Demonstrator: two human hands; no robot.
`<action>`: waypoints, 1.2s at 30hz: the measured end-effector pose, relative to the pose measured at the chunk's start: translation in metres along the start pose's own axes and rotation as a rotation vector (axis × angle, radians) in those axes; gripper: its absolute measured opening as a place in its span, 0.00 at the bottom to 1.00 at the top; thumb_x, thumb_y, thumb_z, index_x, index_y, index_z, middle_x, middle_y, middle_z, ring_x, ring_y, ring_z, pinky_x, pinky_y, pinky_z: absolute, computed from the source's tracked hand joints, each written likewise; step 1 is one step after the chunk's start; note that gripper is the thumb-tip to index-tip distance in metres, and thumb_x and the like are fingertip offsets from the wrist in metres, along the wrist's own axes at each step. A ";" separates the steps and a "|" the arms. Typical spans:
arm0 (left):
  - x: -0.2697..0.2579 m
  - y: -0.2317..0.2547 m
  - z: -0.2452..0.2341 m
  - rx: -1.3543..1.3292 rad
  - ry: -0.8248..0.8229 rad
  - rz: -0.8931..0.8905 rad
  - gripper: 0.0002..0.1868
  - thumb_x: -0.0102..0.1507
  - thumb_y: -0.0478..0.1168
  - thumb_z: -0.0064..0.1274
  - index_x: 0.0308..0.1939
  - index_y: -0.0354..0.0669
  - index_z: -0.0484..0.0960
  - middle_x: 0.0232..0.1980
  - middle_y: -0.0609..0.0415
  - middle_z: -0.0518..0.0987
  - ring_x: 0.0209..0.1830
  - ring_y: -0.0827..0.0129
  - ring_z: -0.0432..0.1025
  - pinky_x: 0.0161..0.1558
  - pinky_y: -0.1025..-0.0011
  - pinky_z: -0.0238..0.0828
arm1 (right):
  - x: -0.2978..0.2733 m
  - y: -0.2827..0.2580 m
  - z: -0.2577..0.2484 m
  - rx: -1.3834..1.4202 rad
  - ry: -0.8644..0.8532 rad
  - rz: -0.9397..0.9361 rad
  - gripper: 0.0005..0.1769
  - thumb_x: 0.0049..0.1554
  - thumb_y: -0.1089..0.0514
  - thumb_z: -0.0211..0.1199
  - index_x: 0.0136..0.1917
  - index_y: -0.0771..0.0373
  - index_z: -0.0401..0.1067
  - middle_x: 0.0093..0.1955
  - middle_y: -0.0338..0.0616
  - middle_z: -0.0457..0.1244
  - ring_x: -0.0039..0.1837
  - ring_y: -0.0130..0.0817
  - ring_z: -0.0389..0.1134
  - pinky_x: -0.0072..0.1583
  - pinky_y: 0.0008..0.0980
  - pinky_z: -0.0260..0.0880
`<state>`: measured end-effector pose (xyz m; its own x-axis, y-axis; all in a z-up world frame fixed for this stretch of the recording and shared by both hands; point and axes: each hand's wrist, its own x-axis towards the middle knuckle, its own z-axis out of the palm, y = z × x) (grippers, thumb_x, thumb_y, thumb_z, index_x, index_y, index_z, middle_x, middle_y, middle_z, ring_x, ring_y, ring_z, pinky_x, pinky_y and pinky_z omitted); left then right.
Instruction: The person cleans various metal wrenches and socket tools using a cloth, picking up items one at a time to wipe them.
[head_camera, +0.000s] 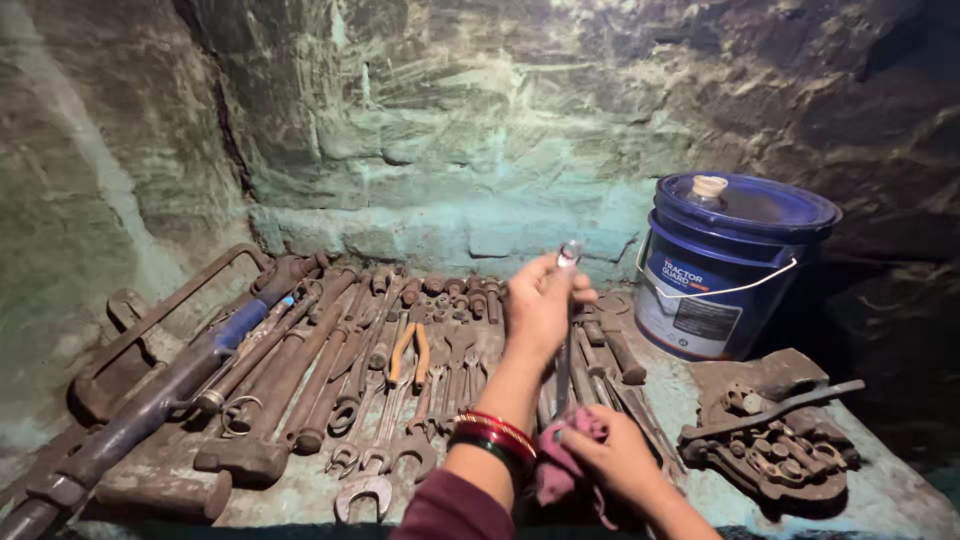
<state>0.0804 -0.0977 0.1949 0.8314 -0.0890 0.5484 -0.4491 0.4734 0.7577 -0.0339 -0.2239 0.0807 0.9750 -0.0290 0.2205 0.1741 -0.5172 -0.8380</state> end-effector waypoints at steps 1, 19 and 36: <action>-0.009 -0.003 -0.001 0.192 -0.027 0.017 0.13 0.73 0.33 0.51 0.36 0.27 0.83 0.32 0.46 0.83 0.32 0.65 0.76 0.38 0.71 0.73 | 0.002 0.001 -0.005 0.085 -0.006 0.026 0.14 0.51 0.52 0.69 0.46 0.64 0.80 0.36 0.38 0.72 0.38 0.24 0.69 0.44 0.28 0.71; -0.073 -0.084 -0.049 0.887 -0.091 -0.648 0.15 0.53 0.45 0.68 0.33 0.36 0.86 0.36 0.48 0.87 0.37 0.64 0.84 0.45 0.71 0.79 | -0.005 -0.008 -0.125 0.104 -0.027 0.275 0.15 0.52 0.56 0.69 0.50 0.67 0.79 0.37 0.45 0.72 0.35 0.30 0.69 0.38 0.32 0.70; -0.080 -0.146 -0.036 1.175 -0.167 -0.709 0.18 0.54 0.38 0.64 0.45 0.31 0.85 0.51 0.35 0.82 0.56 0.53 0.78 0.58 0.65 0.75 | -0.020 -0.033 -0.140 0.134 0.156 0.237 0.13 0.52 0.56 0.69 0.47 0.68 0.80 0.35 0.42 0.71 0.34 0.28 0.67 0.36 0.33 0.70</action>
<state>0.0915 -0.1278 0.0270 0.9847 -0.1404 -0.1035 -0.0295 -0.7188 0.6946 -0.0789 -0.3260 0.1738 0.9594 -0.2716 0.0763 -0.0289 -0.3635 -0.9311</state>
